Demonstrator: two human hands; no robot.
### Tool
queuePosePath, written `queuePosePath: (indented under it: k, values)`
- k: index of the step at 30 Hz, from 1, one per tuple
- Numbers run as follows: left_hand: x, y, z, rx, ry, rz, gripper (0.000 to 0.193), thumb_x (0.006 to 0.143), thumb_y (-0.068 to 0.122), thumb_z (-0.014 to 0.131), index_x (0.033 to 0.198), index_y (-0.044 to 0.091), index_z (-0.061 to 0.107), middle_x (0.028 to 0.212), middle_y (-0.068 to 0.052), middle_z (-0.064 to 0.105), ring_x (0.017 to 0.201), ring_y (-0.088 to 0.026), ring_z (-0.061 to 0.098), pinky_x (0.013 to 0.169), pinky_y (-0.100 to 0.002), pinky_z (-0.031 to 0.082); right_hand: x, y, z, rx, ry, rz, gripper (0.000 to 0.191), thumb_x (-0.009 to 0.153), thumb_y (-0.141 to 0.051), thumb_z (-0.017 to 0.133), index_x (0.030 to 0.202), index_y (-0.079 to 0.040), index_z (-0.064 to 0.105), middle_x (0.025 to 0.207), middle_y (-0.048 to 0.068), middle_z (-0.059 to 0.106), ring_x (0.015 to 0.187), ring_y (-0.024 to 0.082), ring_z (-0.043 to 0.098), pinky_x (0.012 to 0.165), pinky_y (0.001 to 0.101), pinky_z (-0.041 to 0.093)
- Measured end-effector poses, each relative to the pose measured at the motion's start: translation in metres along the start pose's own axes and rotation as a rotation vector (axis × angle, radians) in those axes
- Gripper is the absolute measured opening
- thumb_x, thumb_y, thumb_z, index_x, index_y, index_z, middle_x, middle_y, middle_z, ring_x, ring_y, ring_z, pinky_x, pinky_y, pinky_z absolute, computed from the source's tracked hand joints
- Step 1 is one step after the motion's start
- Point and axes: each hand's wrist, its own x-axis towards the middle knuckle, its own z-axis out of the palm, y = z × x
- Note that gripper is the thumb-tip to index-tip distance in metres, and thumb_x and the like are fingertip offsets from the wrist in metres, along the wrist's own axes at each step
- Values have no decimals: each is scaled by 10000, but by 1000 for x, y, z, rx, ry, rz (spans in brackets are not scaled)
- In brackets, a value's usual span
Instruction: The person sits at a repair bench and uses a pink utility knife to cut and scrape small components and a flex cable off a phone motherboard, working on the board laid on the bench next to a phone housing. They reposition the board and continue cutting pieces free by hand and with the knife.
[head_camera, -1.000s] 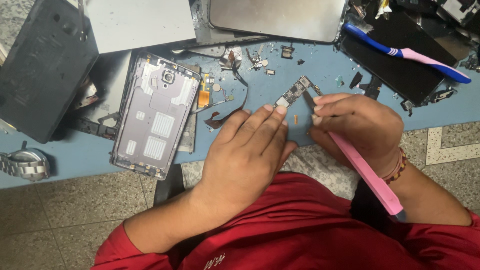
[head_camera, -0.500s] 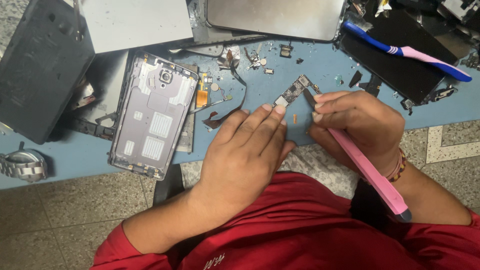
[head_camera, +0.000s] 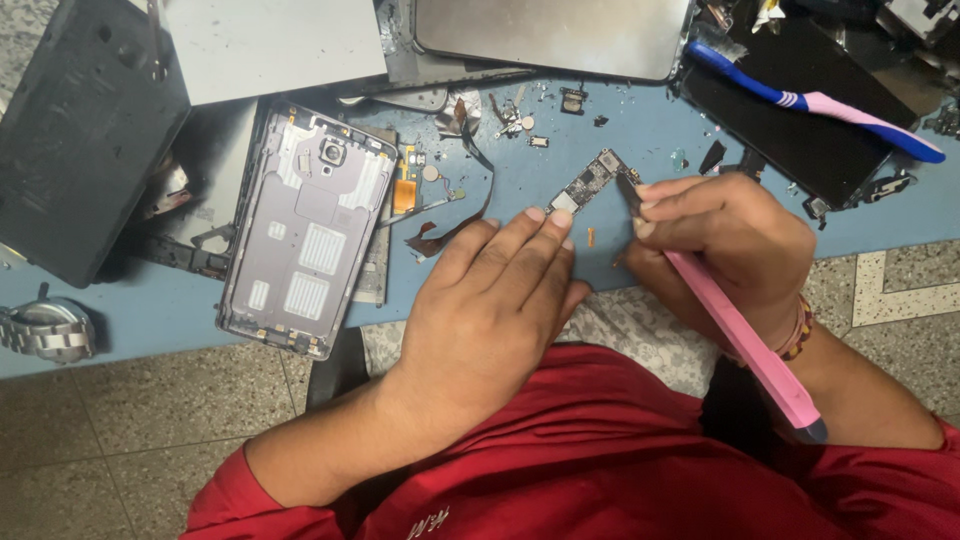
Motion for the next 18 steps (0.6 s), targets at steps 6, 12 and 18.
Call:
queuePosePath:
  k: [6, 12, 18]
  values:
    - [-1, -1, 0, 3, -1, 2, 351, 947, 226, 772, 1169, -42, 727, 1306, -169, 692, 1264, -289, 629, 1075, -427, 475, -1, -2, -1, 53, 24, -12, 276, 789, 25, 878, 938, -2, 647, 997, 146, 678, 1029, 280, 747, 889, 326, 636]
    - [-1, -1, 2, -20, 17, -2, 344, 951, 223, 779, 1168, -39, 722, 1302, -174, 685, 1254, -293, 626, 1056, -425, 476, -3, 1, 0, 89, 18, -23, 288, 853, 29, 884, 1011, -16, 648, 1076, 135, 679, 1054, 259, 752, 915, 296, 642]
    - [0, -3, 6, -53, 52, 6, 339, 955, 203, 790, 1177, -41, 711, 1301, -177, 671, 1236, -305, 618, 1029, -428, 484, -6, 5, 1, 91, 13, -13, 287, 850, 35, 887, 997, -18, 646, 1076, 133, 678, 1057, 255, 751, 925, 301, 644]
